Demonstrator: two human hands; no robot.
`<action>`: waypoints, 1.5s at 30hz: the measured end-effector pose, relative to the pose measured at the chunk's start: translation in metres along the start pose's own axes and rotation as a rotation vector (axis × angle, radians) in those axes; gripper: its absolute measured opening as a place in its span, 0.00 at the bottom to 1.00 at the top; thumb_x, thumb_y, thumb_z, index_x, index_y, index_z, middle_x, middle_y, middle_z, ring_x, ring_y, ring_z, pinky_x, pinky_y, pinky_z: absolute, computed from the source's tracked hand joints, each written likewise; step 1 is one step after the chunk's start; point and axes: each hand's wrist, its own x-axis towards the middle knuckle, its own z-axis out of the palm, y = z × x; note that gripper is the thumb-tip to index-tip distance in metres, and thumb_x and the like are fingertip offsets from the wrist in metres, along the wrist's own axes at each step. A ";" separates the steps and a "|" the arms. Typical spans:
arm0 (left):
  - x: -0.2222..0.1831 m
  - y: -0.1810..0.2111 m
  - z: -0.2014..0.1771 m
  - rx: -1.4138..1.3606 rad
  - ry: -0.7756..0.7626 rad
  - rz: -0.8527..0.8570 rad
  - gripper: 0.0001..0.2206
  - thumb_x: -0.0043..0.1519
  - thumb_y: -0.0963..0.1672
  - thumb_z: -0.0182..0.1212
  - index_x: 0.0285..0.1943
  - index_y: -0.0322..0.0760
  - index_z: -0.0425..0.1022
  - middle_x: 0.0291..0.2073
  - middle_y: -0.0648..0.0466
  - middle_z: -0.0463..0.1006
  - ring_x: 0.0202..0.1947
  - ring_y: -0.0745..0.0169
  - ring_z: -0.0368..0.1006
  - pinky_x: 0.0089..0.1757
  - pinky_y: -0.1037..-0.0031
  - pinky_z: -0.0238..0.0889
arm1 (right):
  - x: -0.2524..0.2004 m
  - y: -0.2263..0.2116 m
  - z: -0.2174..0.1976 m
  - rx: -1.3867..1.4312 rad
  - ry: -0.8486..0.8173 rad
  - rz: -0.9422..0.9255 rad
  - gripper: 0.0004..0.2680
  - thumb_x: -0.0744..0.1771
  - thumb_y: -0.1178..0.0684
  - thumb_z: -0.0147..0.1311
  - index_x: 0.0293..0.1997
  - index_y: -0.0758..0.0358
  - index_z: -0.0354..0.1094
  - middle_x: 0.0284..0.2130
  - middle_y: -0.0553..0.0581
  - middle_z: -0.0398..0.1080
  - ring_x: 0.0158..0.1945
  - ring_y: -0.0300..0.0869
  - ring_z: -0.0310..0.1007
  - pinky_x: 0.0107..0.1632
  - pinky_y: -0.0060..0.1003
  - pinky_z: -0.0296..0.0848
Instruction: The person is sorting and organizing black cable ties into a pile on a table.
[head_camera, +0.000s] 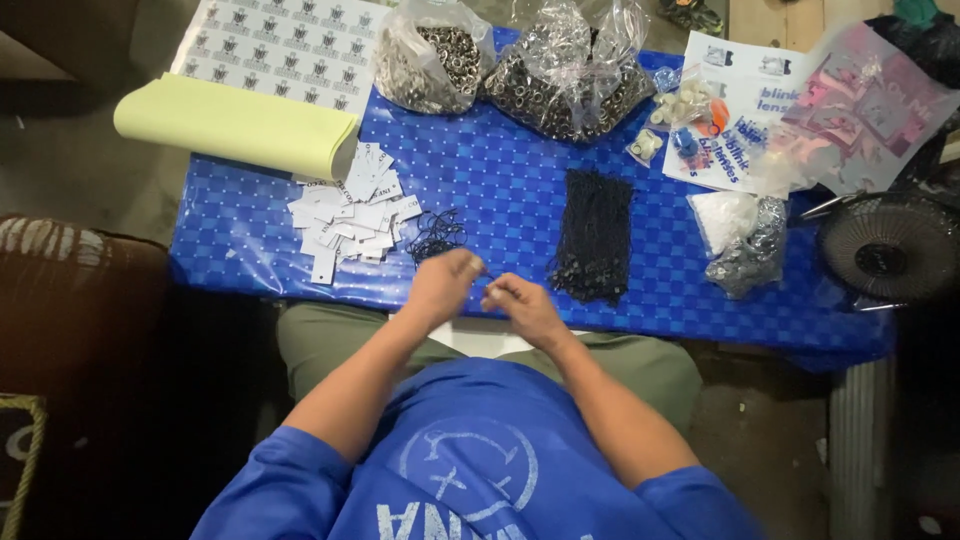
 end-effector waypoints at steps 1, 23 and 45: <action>-0.002 0.000 -0.006 -0.002 0.000 -0.003 0.14 0.66 0.50 0.54 0.51 0.42 0.80 0.42 0.44 0.84 0.50 0.38 0.77 0.51 0.51 0.69 | -0.008 -0.024 -0.001 -0.001 -0.002 0.003 0.05 0.69 0.58 0.53 0.43 0.64 0.76 0.28 0.57 0.78 0.37 0.36 0.73 0.49 0.37 0.72; 0.011 -0.059 0.046 0.186 -0.030 -0.017 0.13 0.67 0.50 0.55 0.57 0.48 0.77 0.48 0.49 0.81 0.53 0.43 0.76 0.52 0.54 0.70 | 0.050 -0.113 -0.116 -0.633 0.387 0.035 0.04 0.65 0.56 0.60 0.41 0.55 0.79 0.16 0.53 0.73 0.24 0.41 0.75 0.32 0.35 0.73; 0.010 -0.099 0.050 0.599 0.392 0.218 0.17 0.60 0.48 0.66 0.58 0.47 0.76 0.62 0.48 0.67 0.60 0.47 0.66 0.48 0.60 0.66 | -0.016 0.052 -0.148 -0.925 0.868 0.136 0.03 0.63 0.57 0.63 0.35 0.60 0.78 0.26 0.56 0.76 0.34 0.52 0.78 0.41 0.45 0.74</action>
